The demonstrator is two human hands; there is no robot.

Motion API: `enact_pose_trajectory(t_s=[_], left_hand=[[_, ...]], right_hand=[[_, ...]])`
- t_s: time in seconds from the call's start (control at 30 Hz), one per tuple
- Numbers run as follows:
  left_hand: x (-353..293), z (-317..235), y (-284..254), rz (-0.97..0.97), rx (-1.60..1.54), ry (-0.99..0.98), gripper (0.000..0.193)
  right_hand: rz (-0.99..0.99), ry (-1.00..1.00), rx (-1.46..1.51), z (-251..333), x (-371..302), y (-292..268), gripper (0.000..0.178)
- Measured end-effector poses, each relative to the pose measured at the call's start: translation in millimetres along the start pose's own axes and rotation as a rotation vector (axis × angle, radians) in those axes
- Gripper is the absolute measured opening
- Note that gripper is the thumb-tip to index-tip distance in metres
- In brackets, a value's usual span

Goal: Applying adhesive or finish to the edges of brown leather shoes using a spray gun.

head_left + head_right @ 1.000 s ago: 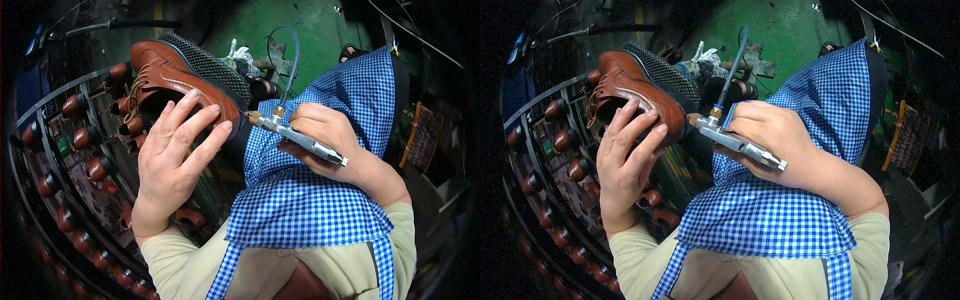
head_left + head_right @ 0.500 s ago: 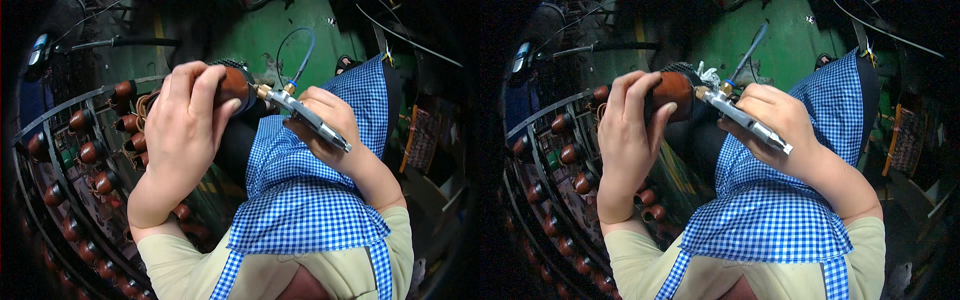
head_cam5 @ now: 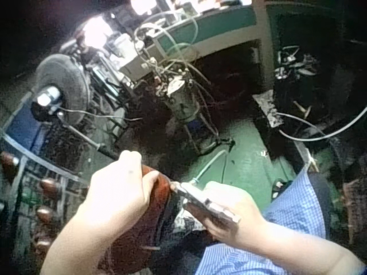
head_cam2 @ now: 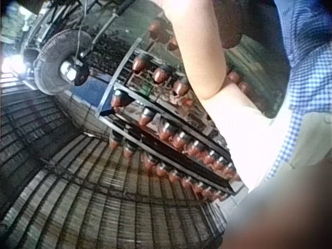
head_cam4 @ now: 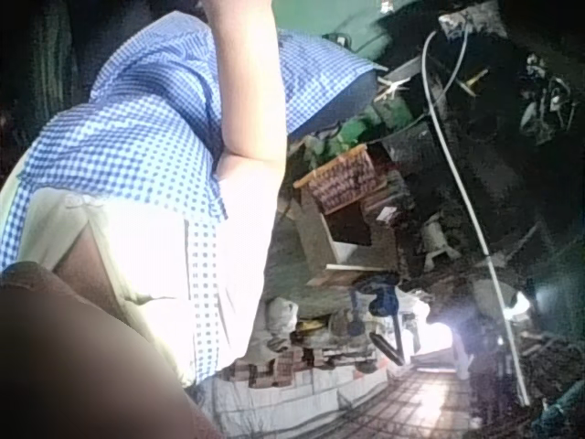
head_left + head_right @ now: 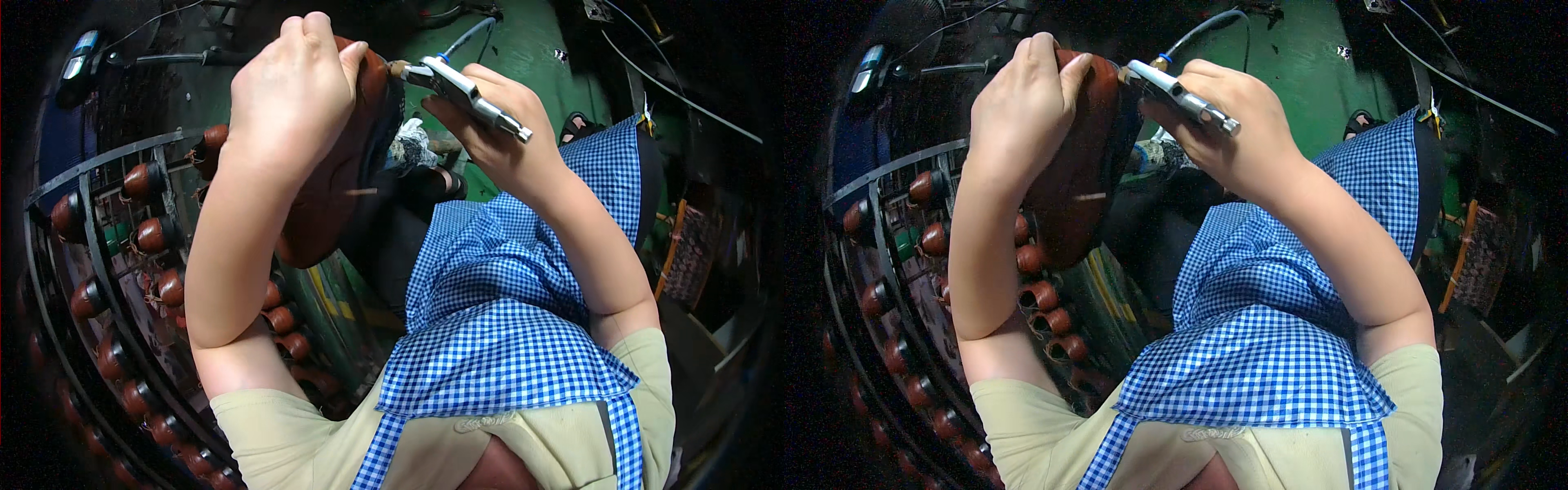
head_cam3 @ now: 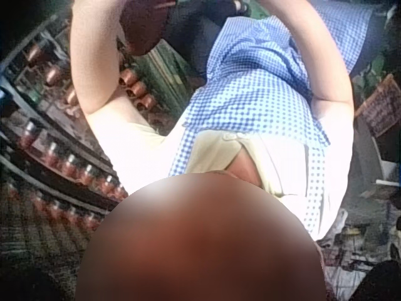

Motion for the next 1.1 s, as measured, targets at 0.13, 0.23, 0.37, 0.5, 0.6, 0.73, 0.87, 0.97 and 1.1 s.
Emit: enact_pose_trajectory(t_s=[0.13,0.23,0.37,0.5,0.6,0.73,0.87,0.97,1.1], left_hand=[[2.2,22.2,9.9,0.040,0.022,-0.003,0.041],[3.3,30.9,14.8,0.105,0.013,-0.069,0.044],[7.5,38.4,21.2,0.180,-0.003,-0.158,0.050],[7.0,53.8,29.1,0.217,-0.045,-0.222,0.056],[-2.2,63.0,18.1,0.287,-0.175,-0.336,0.063],[-42.7,54.4,-5.5,-0.139,-0.827,-0.495,0.055],[-152.9,39.5,11.4,-0.321,-1.154,-0.911,0.049],[-231.6,12.4,23.8,-0.207,-1.193,-0.830,0.039],[-242.8,-24.2,9.3,-0.189,-1.265,-0.861,0.040]], right_hand=[[0.003,-0.011,-0.047,-0.9,9.1,11.4,0.020],[-0.018,-0.018,-0.017,-0.8,10.5,18.7,0.020],[-0.011,0.001,-0.060,2.1,8.4,22.6,0.020],[-0.024,-0.023,-0.077,7.6,0.8,30.9,0.024],[-0.030,-0.036,-0.047,14.8,-8.6,39.4,0.027],[-0.051,-0.045,-0.031,10.2,-17.7,40.7,0.027],[-0.069,-0.075,-0.031,11.0,-26.4,41.6,0.017],[-0.086,-0.113,0.004,15.1,-29.4,43.8,0.012],[-0.094,-0.119,0.022,14.2,-33.2,45.3,0.013]])
Point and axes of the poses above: each hand's wrist, its own x-axis towards the middle knuckle, its own y-axis out of the palm, z = x × y, the point moved 3 cm from there along x, towards the middle knuckle, and after that the axes turned 8 degrees about y, right-handed, at the moved point
